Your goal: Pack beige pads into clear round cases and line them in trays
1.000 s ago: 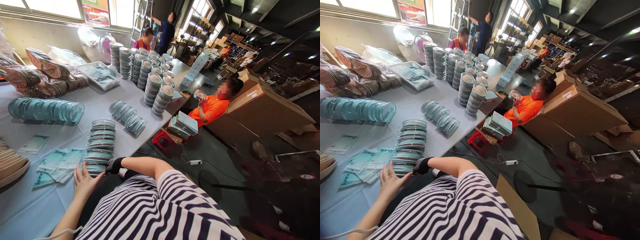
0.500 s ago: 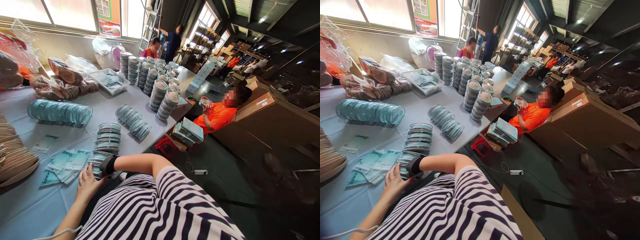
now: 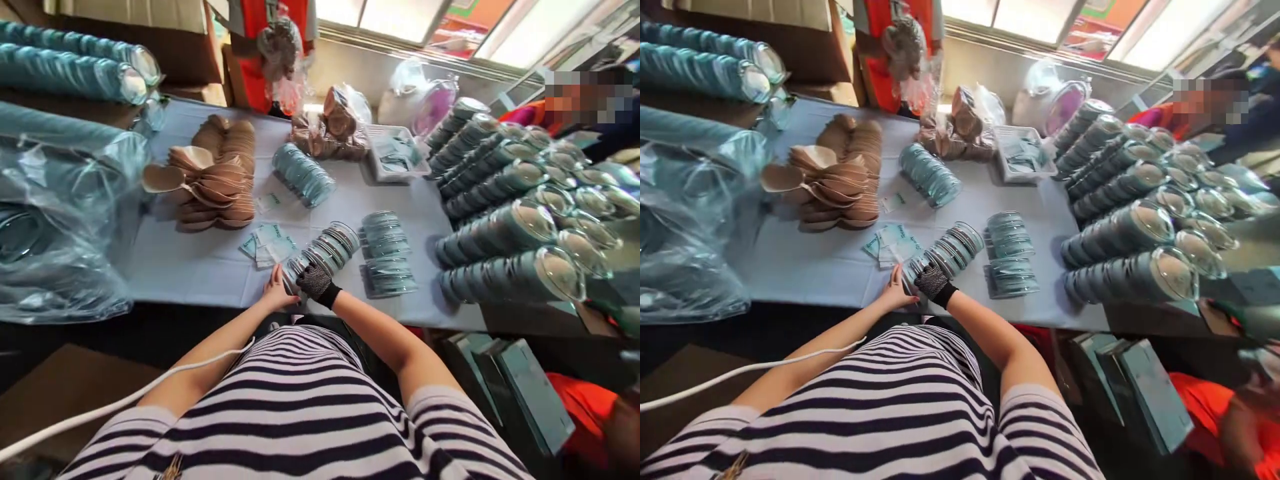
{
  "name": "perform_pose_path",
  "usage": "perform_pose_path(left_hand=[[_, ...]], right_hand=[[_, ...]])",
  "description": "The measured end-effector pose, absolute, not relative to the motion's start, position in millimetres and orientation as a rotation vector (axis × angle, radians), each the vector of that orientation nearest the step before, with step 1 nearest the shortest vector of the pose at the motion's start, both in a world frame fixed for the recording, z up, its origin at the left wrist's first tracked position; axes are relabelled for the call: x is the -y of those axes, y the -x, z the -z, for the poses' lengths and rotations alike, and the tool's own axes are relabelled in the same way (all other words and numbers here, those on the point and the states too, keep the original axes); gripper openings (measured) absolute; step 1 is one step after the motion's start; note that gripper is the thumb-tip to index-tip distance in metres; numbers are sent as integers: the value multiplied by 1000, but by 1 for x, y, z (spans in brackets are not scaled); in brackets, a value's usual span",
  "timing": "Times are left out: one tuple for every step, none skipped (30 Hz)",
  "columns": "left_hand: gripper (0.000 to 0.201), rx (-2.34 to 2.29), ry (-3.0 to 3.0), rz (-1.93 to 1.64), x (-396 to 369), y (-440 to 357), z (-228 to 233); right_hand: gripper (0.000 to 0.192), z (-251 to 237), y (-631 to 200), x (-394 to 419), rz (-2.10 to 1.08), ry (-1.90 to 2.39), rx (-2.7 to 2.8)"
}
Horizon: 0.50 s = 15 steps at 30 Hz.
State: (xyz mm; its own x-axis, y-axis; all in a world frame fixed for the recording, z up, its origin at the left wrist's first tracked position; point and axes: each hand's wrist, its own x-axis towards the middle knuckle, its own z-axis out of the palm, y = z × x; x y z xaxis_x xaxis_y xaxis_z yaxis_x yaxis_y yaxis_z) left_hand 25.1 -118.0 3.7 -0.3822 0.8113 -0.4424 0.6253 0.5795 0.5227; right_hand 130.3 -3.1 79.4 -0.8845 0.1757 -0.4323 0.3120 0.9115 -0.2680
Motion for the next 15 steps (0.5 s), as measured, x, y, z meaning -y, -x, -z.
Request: perform_pose_path(left_hand=[[122,-2126,-1108,-362,118,-25,-2],[124,-2119,-1075,-365,119,-26,-1],[126,-2113,-1054,-367,120,-27,0],[127,-2113,-1043,-368,120,-28,0],[128,-2119,-1038,-370,120,-28,1],[129,-2126,-1037,-370,120,-29,1],[129,-2129,-1041,-372,120,-29,2],[129,-2130,-1042,-372,120,-29,3],[129,-2128,-1040,-372,121,-29,4],[129,-2124,-1039,-373,121,-28,5],[129,-2121,-1040,-375,121,-29,7],[127,-2122,-1040,-376,122,-29,8],[126,-2123,-1042,-378,122,-29,9],[125,-2125,-1040,-379,123,-29,11],[124,-2123,-1034,-380,124,-30,11]], right_hand=[[26,-73,-129,-4,403,-280,-2697],[27,-68,-127,-10,337,-219,-2729],[29,-64,-124,-15,275,-186,-2763],[31,-60,-117,-20,232,-182,-2789],[32,-58,-109,-23,216,-219,-2796],[32,-56,-100,-27,219,-274,-2784],[32,-54,-90,-29,235,-330,-2758],[32,-52,-80,-31,261,-379,-2723],[31,-50,-71,-32,290,-414,-2685],[30,-48,-63,-33,319,-431,-2656],[29,-47,-58,-34,346,-437,-2640],[28,-45,-55,-36,371,-435,-2634],[26,-44,-55,-40,395,-432,-2632],[26,-44,-57,-45,411,-422,-2635],[27,-44,-62,-53,429,-414,-2655]])
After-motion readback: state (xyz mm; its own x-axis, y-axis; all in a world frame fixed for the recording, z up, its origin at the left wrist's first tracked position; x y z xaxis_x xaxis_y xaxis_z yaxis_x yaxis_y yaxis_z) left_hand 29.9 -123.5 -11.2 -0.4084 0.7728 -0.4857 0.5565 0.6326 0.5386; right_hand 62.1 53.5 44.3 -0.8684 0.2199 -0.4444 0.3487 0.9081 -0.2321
